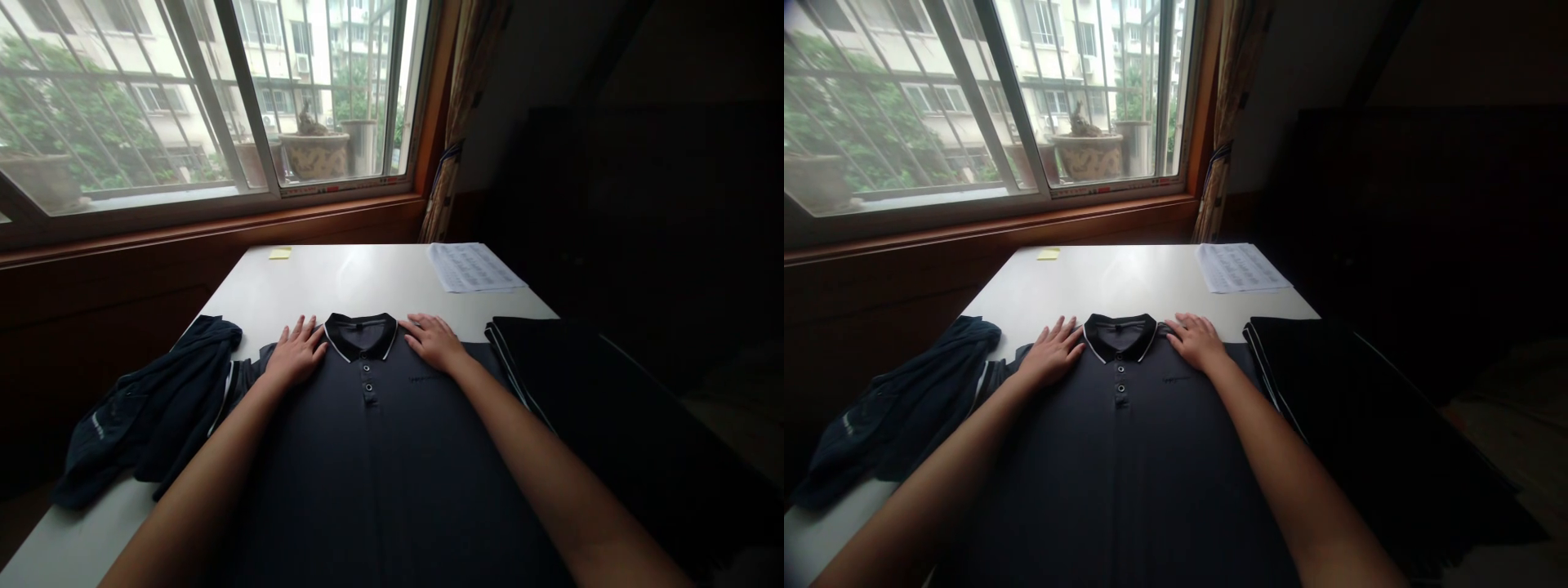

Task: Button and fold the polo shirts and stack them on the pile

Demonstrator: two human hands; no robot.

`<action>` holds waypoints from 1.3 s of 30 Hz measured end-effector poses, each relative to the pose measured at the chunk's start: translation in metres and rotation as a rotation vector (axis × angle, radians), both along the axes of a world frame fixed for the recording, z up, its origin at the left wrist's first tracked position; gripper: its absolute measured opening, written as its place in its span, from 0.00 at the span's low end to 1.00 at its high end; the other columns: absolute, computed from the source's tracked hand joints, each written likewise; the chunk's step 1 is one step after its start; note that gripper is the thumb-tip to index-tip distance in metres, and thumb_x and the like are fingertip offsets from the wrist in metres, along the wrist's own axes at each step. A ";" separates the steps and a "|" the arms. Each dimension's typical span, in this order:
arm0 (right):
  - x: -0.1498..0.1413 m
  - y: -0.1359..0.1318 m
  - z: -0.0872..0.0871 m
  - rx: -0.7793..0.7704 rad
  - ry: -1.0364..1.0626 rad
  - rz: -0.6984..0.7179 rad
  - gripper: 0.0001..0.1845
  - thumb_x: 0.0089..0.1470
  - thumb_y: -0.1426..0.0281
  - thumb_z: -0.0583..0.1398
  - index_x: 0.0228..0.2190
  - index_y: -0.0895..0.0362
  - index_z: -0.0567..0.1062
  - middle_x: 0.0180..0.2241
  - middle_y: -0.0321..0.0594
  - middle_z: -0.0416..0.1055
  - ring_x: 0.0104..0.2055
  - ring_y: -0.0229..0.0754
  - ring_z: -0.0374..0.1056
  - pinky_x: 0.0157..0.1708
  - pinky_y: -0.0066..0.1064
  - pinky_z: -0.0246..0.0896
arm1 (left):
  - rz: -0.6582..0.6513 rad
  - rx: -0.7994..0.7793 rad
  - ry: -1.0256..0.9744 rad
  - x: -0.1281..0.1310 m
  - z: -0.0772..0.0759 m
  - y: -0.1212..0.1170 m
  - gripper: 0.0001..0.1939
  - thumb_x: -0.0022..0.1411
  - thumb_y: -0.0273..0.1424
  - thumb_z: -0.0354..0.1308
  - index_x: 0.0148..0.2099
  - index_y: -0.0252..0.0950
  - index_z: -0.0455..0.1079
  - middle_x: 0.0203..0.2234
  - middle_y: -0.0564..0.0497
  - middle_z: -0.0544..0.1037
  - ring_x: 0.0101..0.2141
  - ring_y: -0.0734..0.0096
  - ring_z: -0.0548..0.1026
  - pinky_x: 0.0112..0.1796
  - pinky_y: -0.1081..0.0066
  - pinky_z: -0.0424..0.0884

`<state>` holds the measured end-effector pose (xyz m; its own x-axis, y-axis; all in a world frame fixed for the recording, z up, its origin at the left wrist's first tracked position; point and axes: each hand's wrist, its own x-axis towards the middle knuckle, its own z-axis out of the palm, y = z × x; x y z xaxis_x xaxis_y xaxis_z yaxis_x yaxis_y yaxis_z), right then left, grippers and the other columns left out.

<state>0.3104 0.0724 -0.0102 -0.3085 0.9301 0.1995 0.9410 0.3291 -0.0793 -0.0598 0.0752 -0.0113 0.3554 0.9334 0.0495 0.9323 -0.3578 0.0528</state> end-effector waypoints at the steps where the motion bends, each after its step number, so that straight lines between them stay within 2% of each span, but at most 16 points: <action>1: 0.009 -0.001 0.000 0.004 -0.012 -0.043 0.26 0.67 0.55 0.50 0.62 0.44 0.66 0.65 0.40 0.61 0.66 0.52 0.55 0.66 0.49 0.46 | -0.003 -0.003 0.003 -0.002 0.000 0.000 0.33 0.72 0.49 0.36 0.73 0.42 0.51 0.73 0.50 0.44 0.71 0.52 0.38 0.66 0.46 0.42; 5: 0.049 -0.008 0.003 0.000 -0.059 -0.216 0.27 0.67 0.54 0.49 0.61 0.49 0.68 0.64 0.46 0.62 0.65 0.55 0.56 0.63 0.49 0.51 | -0.002 -0.004 -0.002 -0.004 0.001 -0.001 0.33 0.72 0.49 0.37 0.73 0.43 0.51 0.73 0.51 0.43 0.71 0.52 0.38 0.66 0.47 0.43; 8: 0.072 -0.017 0.009 -0.056 -0.094 -0.239 0.26 0.67 0.54 0.50 0.60 0.51 0.68 0.63 0.48 0.62 0.63 0.55 0.57 0.62 0.46 0.53 | 0.017 0.001 -0.007 -0.002 0.002 -0.002 0.33 0.72 0.50 0.37 0.73 0.43 0.51 0.73 0.50 0.44 0.71 0.50 0.37 0.66 0.46 0.43; 12: 0.090 -0.022 0.023 -0.132 -0.116 -0.264 0.24 0.66 0.55 0.53 0.54 0.55 0.73 0.56 0.53 0.69 0.58 0.56 0.64 0.58 0.46 0.56 | 0.019 0.006 -0.008 -0.002 0.001 -0.001 0.33 0.72 0.50 0.36 0.72 0.43 0.52 0.73 0.50 0.45 0.71 0.50 0.35 0.66 0.45 0.43; 15: 0.098 -0.018 0.035 -0.243 -0.137 -0.286 0.22 0.59 0.53 0.61 0.45 0.56 0.79 0.48 0.53 0.75 0.51 0.56 0.70 0.53 0.43 0.62 | 0.019 0.003 -0.005 -0.004 -0.001 0.000 0.33 0.72 0.50 0.36 0.72 0.43 0.52 0.73 0.50 0.45 0.71 0.50 0.34 0.65 0.44 0.43; 18: 0.102 -0.015 0.045 -0.378 -0.154 -0.293 0.16 0.47 0.56 0.70 0.32 0.55 0.81 0.36 0.47 0.79 0.45 0.56 0.73 0.46 0.40 0.65 | 0.026 0.004 0.004 -0.006 -0.002 0.000 0.32 0.72 0.50 0.36 0.72 0.44 0.52 0.73 0.50 0.45 0.71 0.50 0.33 0.65 0.44 0.42; 20: 0.102 -0.015 0.051 -0.451 -0.148 -0.293 0.13 0.41 0.59 0.73 0.25 0.54 0.80 0.30 0.44 0.78 0.41 0.54 0.74 0.42 0.37 0.66 | 0.026 0.005 0.007 -0.007 -0.002 0.000 0.33 0.72 0.50 0.36 0.72 0.44 0.52 0.73 0.50 0.45 0.71 0.50 0.33 0.65 0.44 0.42; 22: 0.101 -0.017 0.059 -0.498 -0.118 -0.284 0.11 0.39 0.62 0.73 0.22 0.55 0.79 0.28 0.42 0.77 0.38 0.51 0.74 0.38 0.34 0.66 | 0.026 -0.003 0.012 -0.007 -0.001 -0.001 0.33 0.72 0.49 0.35 0.72 0.43 0.51 0.73 0.50 0.45 0.71 0.50 0.33 0.65 0.44 0.43; 24: 0.102 -0.020 0.069 -0.516 -0.062 -0.274 0.10 0.43 0.63 0.71 0.24 0.55 0.79 0.29 0.42 0.78 0.35 0.49 0.74 0.34 0.32 0.65 | 0.026 -0.010 0.018 -0.007 0.001 -0.002 0.32 0.72 0.49 0.35 0.72 0.43 0.51 0.73 0.49 0.45 0.71 0.49 0.34 0.65 0.43 0.43; 27: 0.109 -0.026 0.087 -0.507 0.050 -0.268 0.11 0.50 0.63 0.65 0.33 0.57 0.79 0.33 0.42 0.78 0.34 0.45 0.73 0.30 0.30 0.63 | 0.026 -0.006 0.012 -0.004 0.004 -0.003 0.32 0.73 0.48 0.36 0.72 0.42 0.52 0.72 0.48 0.46 0.71 0.49 0.36 0.65 0.43 0.44; 31: 0.128 -0.040 0.105 -0.494 0.202 -0.268 0.16 0.54 0.64 0.62 0.43 0.59 0.75 0.35 0.42 0.77 0.33 0.42 0.71 0.29 0.27 0.62 | 0.007 0.066 -0.040 -0.005 0.005 -0.007 0.28 0.72 0.45 0.42 0.69 0.41 0.59 0.70 0.46 0.56 0.71 0.50 0.42 0.65 0.46 0.49; 34: 0.141 -0.055 0.105 -0.531 0.422 -0.289 0.20 0.53 0.65 0.64 0.47 0.59 0.73 0.30 0.37 0.73 0.29 0.39 0.68 0.26 0.26 0.60 | -0.021 0.211 -0.155 -0.008 0.007 -0.010 0.22 0.70 0.38 0.47 0.60 0.38 0.68 0.63 0.44 0.66 0.68 0.55 0.53 0.65 0.54 0.54; 36: 0.147 -0.065 0.099 -0.535 0.549 -0.337 0.22 0.52 0.66 0.65 0.48 0.58 0.72 0.28 0.34 0.71 0.27 0.37 0.66 0.24 0.26 0.58 | -0.013 0.306 -0.257 -0.005 0.014 -0.014 0.17 0.68 0.34 0.49 0.54 0.37 0.72 0.57 0.43 0.71 0.64 0.56 0.60 0.64 0.57 0.59; 39: 0.149 -0.074 0.088 -0.492 0.642 -0.441 0.24 0.52 0.67 0.65 0.51 0.57 0.70 0.29 0.34 0.70 0.26 0.37 0.66 0.23 0.25 0.59 | -0.083 0.361 -0.367 0.020 0.034 -0.025 0.14 0.68 0.31 0.50 0.51 0.38 0.73 0.52 0.44 0.74 0.61 0.57 0.64 0.62 0.56 0.63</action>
<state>0.4593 -0.0013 0.0777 0.1272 0.9625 -0.2396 0.7004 -0.2582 -0.6654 -0.0402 0.0503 0.0223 0.3266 0.8029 0.4986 0.8431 -0.4860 0.2304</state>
